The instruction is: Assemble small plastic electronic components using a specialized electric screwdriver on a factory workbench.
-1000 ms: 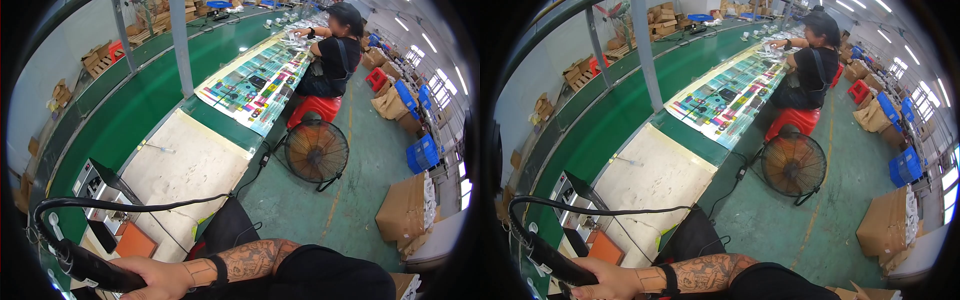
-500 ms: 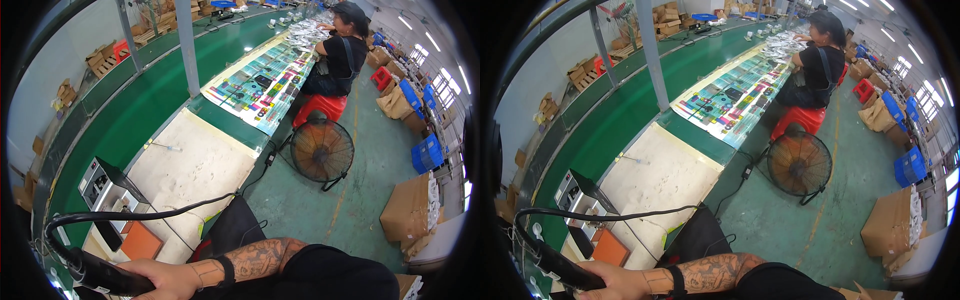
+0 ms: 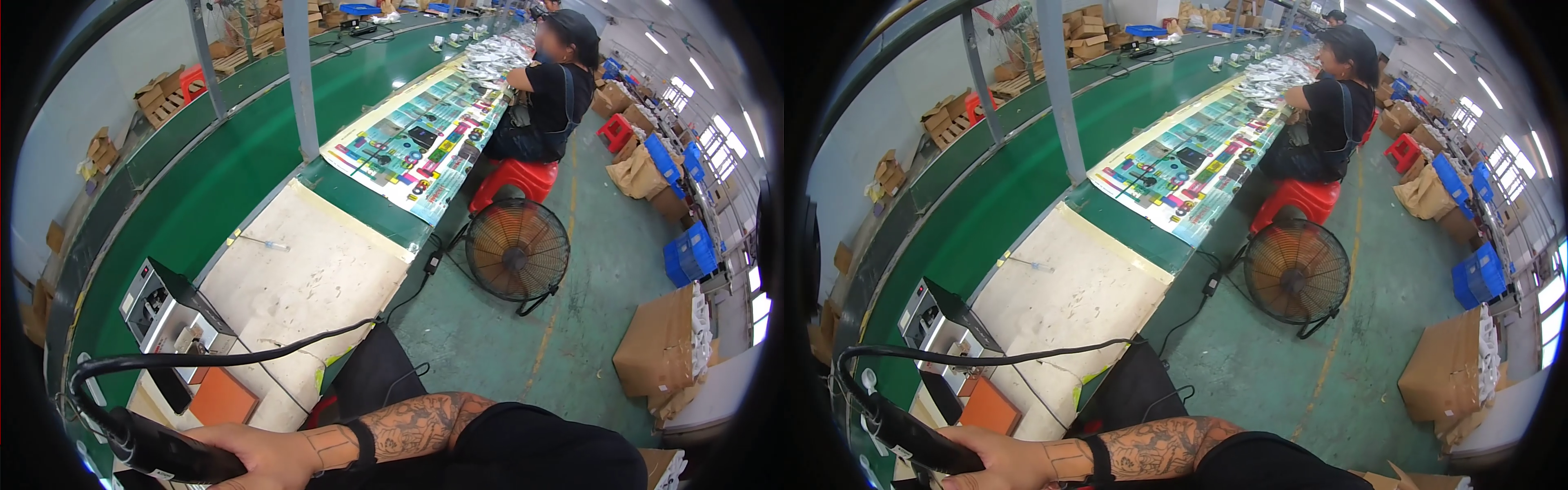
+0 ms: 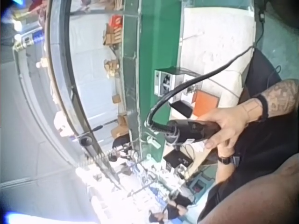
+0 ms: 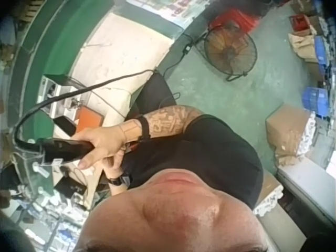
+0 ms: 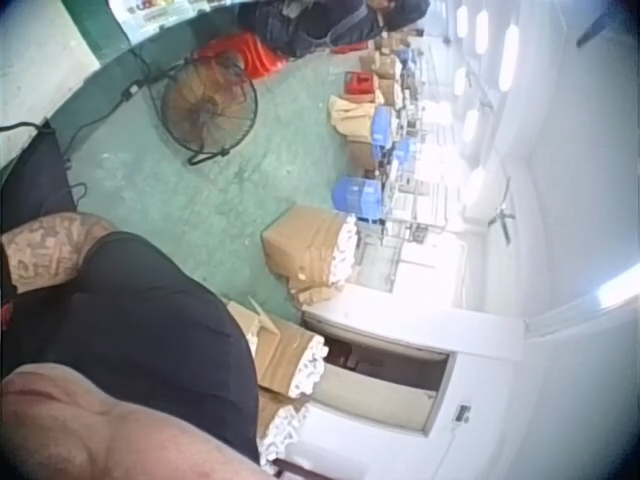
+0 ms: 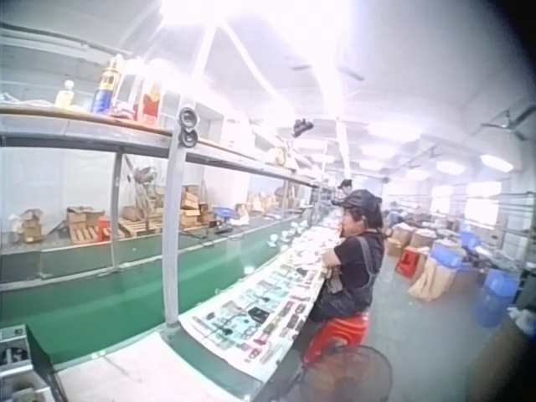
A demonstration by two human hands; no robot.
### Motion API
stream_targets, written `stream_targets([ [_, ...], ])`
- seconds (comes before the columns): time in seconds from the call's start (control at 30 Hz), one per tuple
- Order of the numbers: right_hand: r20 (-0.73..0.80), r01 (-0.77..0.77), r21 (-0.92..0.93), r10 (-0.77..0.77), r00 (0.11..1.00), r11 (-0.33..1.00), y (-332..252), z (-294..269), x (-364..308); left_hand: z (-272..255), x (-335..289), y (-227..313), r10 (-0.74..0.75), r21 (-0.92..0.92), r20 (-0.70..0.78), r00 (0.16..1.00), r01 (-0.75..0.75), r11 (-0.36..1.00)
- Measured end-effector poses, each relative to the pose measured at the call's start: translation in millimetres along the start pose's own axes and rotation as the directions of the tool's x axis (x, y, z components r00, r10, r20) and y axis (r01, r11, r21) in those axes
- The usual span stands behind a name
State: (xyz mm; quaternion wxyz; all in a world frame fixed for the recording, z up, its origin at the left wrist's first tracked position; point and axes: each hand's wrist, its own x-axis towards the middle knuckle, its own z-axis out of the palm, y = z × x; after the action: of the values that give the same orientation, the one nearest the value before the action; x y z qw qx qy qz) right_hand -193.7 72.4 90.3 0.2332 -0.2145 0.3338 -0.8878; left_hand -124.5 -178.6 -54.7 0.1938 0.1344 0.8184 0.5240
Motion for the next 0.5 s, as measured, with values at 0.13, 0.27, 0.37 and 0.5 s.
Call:
stream_targets([
  [0.13, 0.018, 0.007, 0.006, -0.007, 1.000, 1.000, 0, 0, 1, 7, 3, 6, 0.014, 0.083, -0.002, 1.000, -0.013, 0.996],
  [0.27, 0.040, 0.028, 0.002, -0.028, 0.999, 1.000, -3, -1, 3, 12, 5, 12, 0.026, 0.167, -0.010, 1.000, -0.024, 0.986],
  [0.37, 0.058, 0.028, -0.007, -0.027, 0.998, 1.000, -1, -1, 5, 15, 6, 16, 0.035, 0.231, -0.017, 0.999, -0.030, 0.972],
  [0.5, 0.036, 0.033, -0.001, -0.033, 0.999, 0.999, 2, 0, 4, 19, 7, 22, 0.049, 0.311, -0.024, 0.999, -0.039, 0.950],
])
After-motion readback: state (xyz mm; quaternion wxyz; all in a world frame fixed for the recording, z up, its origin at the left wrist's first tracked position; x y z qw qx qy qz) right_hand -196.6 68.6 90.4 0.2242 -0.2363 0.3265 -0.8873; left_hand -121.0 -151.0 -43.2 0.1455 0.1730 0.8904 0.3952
